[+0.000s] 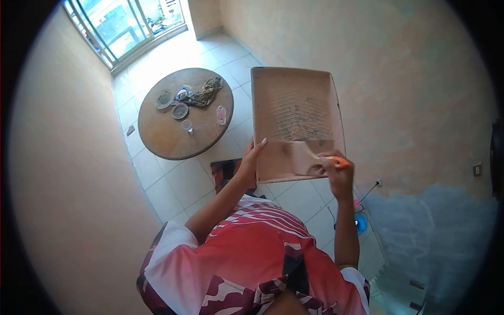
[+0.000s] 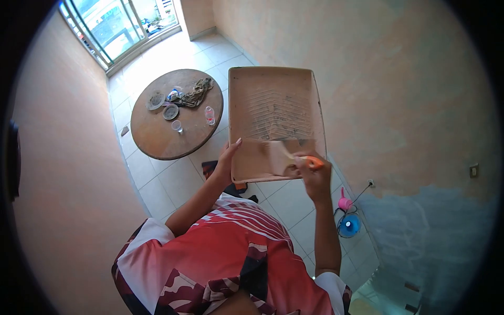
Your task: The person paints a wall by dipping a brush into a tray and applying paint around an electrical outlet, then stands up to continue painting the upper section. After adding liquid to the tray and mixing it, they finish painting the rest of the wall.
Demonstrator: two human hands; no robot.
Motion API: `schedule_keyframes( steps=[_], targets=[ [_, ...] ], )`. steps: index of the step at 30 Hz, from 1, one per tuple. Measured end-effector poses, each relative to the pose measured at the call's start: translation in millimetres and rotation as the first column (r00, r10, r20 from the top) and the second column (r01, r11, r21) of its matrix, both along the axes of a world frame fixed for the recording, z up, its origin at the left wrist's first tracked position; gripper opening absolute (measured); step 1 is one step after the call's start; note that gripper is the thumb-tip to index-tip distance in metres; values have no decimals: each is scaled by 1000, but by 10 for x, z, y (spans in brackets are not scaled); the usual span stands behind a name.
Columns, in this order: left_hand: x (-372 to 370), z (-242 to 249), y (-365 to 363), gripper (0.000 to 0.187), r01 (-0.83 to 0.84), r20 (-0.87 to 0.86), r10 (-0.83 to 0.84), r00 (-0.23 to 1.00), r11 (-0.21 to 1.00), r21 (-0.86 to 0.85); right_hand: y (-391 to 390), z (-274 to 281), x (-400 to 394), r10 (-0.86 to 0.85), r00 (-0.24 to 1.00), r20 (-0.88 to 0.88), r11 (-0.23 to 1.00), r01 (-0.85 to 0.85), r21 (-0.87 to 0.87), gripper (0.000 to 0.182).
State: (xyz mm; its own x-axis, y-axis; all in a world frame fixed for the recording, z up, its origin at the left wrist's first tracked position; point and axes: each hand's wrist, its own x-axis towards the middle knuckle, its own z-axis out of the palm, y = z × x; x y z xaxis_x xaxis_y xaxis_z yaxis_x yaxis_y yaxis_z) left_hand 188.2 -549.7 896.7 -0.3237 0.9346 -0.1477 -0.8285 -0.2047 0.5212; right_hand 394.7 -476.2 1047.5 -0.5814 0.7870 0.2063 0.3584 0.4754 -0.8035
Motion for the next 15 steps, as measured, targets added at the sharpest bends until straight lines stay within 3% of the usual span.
schedule_keyframes(
  steps=[2,6,7,10,11,12,13,15],
  targets=[
    [-13,-76,72,56,15,-45,-14,999,1000,24,-40,211,134,-101,995,17,954,92,284,9],
    [-235,97,-95,56,75,-42,-73,996,996,55,-473,522,69,-251,968,-15,887,236,396,9],
    [-269,139,-113,56,91,-12,-91,996,994,65,-538,473,46,-260,965,-18,855,239,460,9],
    [-340,166,-77,56,164,-42,-161,986,982,89,-759,150,-201,-169,971,168,735,11,678,10],
    [-405,211,-113,56,188,-48,-184,982,977,101,-901,178,-318,-195,967,162,726,31,687,10],
    [-486,258,-167,55,208,-78,-200,977,971,119,-1054,228,-445,-183,982,36,897,152,415,11],
    [-583,297,-226,55,227,-110,-213,971,964,136,-1181,279,-566,-208,973,-96,972,216,87,11],
    [-716,287,-269,55,280,-102,-267,958,948,152,-1302,371,-730,-237,958,-163,968,247,41,12]
  ],
)
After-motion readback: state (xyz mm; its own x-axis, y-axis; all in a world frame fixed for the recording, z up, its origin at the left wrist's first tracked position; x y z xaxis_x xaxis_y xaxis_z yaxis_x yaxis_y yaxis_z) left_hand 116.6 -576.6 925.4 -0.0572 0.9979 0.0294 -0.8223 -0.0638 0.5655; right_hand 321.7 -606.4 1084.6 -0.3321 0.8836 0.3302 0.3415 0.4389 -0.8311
